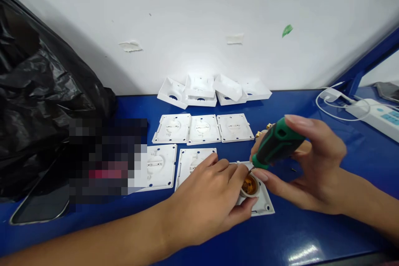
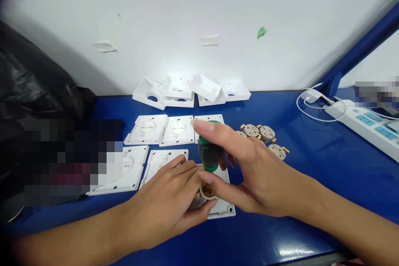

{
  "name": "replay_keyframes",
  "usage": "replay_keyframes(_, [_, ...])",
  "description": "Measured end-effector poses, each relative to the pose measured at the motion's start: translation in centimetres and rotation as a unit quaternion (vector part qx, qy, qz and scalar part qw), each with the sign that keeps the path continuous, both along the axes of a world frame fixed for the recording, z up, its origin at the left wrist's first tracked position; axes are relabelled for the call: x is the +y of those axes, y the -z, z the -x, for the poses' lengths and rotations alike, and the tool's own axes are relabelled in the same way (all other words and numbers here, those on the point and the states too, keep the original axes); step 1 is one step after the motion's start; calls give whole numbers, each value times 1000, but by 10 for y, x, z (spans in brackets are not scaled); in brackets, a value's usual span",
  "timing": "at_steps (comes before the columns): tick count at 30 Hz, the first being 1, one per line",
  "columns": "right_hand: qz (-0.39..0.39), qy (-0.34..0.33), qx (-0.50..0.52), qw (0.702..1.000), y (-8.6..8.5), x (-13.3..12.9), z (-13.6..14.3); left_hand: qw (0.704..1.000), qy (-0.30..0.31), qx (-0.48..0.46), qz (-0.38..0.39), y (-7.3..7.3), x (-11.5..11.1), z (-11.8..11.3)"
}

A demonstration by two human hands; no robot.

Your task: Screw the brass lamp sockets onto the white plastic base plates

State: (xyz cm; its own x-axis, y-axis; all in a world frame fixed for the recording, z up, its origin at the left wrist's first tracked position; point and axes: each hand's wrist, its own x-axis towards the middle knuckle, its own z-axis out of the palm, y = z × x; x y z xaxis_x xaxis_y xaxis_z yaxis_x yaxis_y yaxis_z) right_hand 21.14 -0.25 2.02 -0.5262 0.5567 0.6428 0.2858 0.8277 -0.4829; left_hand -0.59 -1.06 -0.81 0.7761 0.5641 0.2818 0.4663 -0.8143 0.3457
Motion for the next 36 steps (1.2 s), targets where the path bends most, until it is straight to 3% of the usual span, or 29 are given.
replay_keyframes(36, [-39,26,-83,995,-10,-1,-1,1000,-10,-12,26,1,0,2])
